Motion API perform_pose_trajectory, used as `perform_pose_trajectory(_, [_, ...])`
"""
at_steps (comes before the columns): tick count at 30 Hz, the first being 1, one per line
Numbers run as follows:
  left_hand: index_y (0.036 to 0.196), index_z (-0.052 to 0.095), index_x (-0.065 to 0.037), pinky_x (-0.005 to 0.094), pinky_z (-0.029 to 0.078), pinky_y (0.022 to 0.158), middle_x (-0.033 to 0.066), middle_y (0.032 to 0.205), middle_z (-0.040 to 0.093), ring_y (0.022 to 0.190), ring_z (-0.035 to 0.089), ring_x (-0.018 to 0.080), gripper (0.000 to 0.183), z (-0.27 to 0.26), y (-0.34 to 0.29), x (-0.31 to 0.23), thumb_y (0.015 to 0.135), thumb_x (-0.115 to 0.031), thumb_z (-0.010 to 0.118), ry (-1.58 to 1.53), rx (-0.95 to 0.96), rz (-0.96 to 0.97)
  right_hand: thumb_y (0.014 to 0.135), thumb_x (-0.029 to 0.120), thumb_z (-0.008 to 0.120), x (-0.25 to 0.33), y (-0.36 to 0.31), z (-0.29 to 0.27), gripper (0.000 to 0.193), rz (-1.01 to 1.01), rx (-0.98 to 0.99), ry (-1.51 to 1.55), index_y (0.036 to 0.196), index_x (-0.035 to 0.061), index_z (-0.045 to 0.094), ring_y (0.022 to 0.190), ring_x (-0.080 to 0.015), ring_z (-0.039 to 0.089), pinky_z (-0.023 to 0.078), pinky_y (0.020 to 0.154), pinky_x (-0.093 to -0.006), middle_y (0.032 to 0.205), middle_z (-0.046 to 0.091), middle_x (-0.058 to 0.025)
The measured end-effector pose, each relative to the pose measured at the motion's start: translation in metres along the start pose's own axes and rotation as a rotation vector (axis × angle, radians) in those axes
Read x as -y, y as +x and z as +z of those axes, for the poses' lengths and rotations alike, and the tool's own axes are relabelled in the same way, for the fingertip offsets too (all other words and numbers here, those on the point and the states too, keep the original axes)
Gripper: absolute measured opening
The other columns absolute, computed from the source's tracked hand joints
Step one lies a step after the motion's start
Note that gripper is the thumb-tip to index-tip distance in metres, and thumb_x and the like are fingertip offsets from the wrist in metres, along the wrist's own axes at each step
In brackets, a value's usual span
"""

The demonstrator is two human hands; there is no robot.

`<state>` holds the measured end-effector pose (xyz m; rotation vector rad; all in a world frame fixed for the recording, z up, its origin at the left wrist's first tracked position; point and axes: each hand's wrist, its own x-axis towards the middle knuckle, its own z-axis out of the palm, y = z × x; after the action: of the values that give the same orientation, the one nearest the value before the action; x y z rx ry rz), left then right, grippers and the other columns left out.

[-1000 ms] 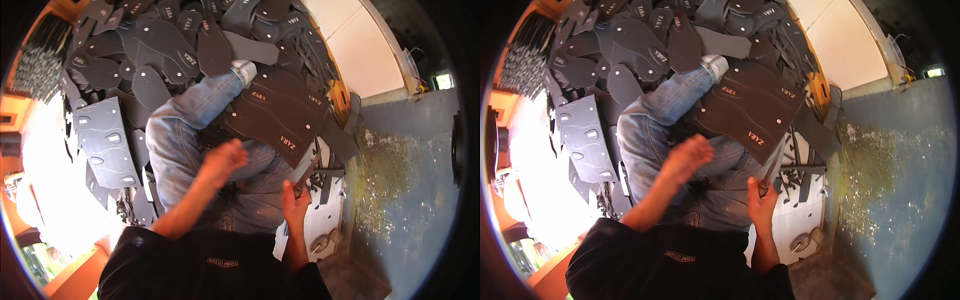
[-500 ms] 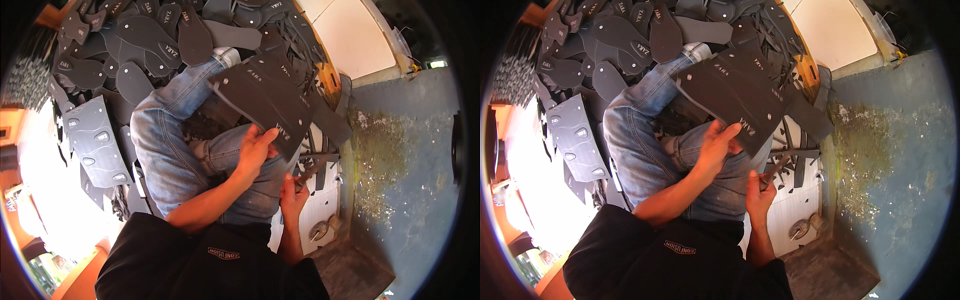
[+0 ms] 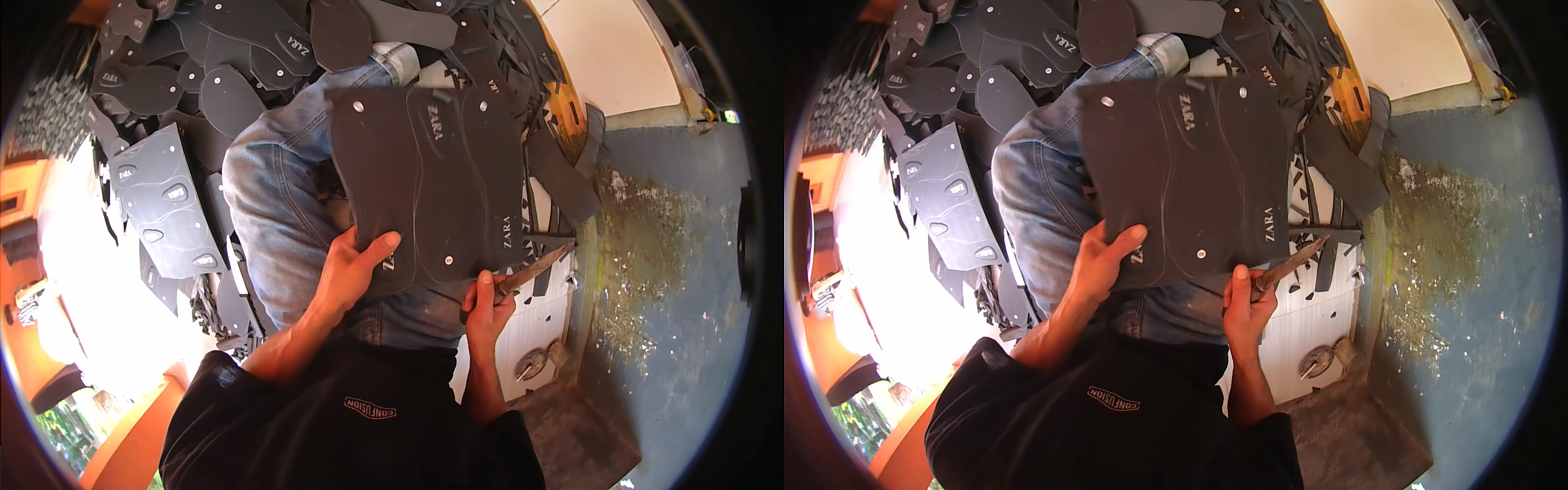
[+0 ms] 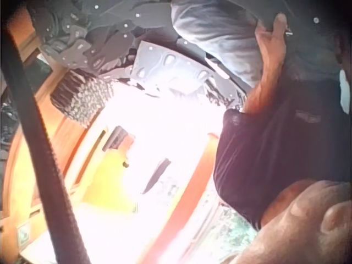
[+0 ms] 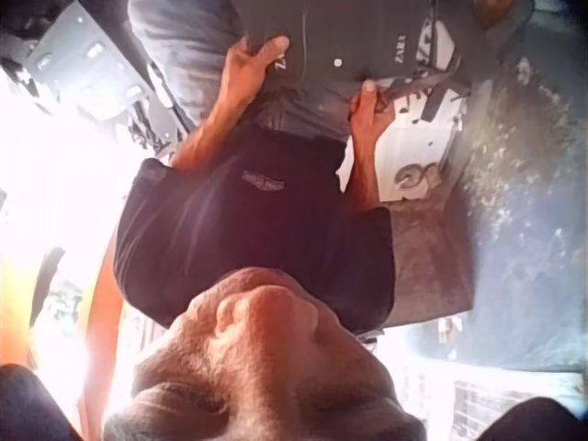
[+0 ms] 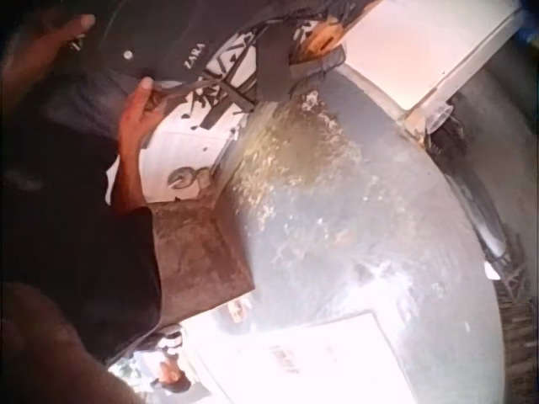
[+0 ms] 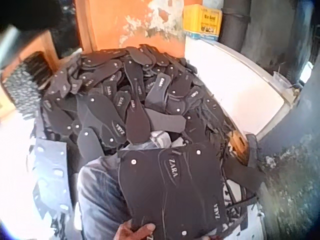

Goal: The person trims the edges of shoe soles using a knife and then separates individual soles from a larger material sheet while sitting on a workshop floor.

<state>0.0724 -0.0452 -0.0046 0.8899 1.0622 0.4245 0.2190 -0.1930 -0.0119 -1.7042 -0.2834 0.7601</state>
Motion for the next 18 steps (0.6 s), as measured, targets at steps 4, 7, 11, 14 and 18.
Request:
perform_pose_trajectory(4, [0.106,0.06,0.001,0.0241,0.05,0.074,0.0048,0.094,0.065,0.084,0.06,0.0098,0.034,0.011,-0.012,0.006,0.088,-0.028,0.063,-0.263,-0.097,-0.012,0.09,0.024,0.06,-0.003,-0.025,-0.01,0.029,0.05,0.183,-0.125,0.073,0.004,0.047,0.048,-0.0048,0.039,0.031,0.044,-0.0222,0.054,0.044,0.0028])
perform_pose_trajectory(7, [0.106,0.06,0.001,0.024,0.05,0.074,0.005,0.094,0.065,0.083,0.061,0.01,0.033,0.016,-0.01,0.013,0.089,-0.027,0.062,-0.36,-0.125,-0.085,0.087,0.025,0.066,-0.003,-0.041,-0.018,0.035,0.117,0.349,-0.279,0.067,0.0032,0.046,0.05,-0.0046,0.033,0.029,0.044,-0.0247,0.052,0.038,0.0038])
perform_pose_trajectory(11, [0.106,0.059,0.001,0.0258,0.053,0.072,0.0082,0.096,0.066,0.082,0.064,0.0135,0.031,0.023,-0.019,0.008,0.091,-0.026,0.059,-0.368,-0.114,-0.086,0.085,0.027,0.067,-0.003,-0.05,-0.031,0.039,0.184,0.436,-0.423,0.063,0.0017,0.047,0.046,-0.0081,0.034,0.029,0.042,-0.0286,0.046,0.037,-0.0014])
perform_pose_trajectory(14, [0.106,0.059,0.002,0.027,0.055,0.071,0.0101,0.097,0.066,0.082,0.065,0.0155,0.03,0.024,-0.021,0.008,0.091,-0.025,0.058,-0.378,-0.118,-0.1,0.085,0.029,0.066,-0.002,-0.054,-0.036,0.04,0.213,0.455,-0.493,0.063,0.0004,0.048,0.042,-0.0125,0.037,0.031,0.042,-0.0317,0.045,0.04,-0.006])
perform_pose_trajectory(18, [0.106,0.058,0.002,0.0275,0.055,0.071,0.0112,0.097,0.066,0.083,0.066,0.0165,0.031,0.025,-0.022,0.002,0.091,-0.025,0.058,-0.386,-0.125,-0.113,0.085,0.029,0.065,-0.009,-0.055,-0.036,0.039,0.206,0.472,-0.551,0.064,0.0,0.05,0.04,-0.018,0.041,0.034,0.042,-0.0343,0.045,0.043,-0.0099])
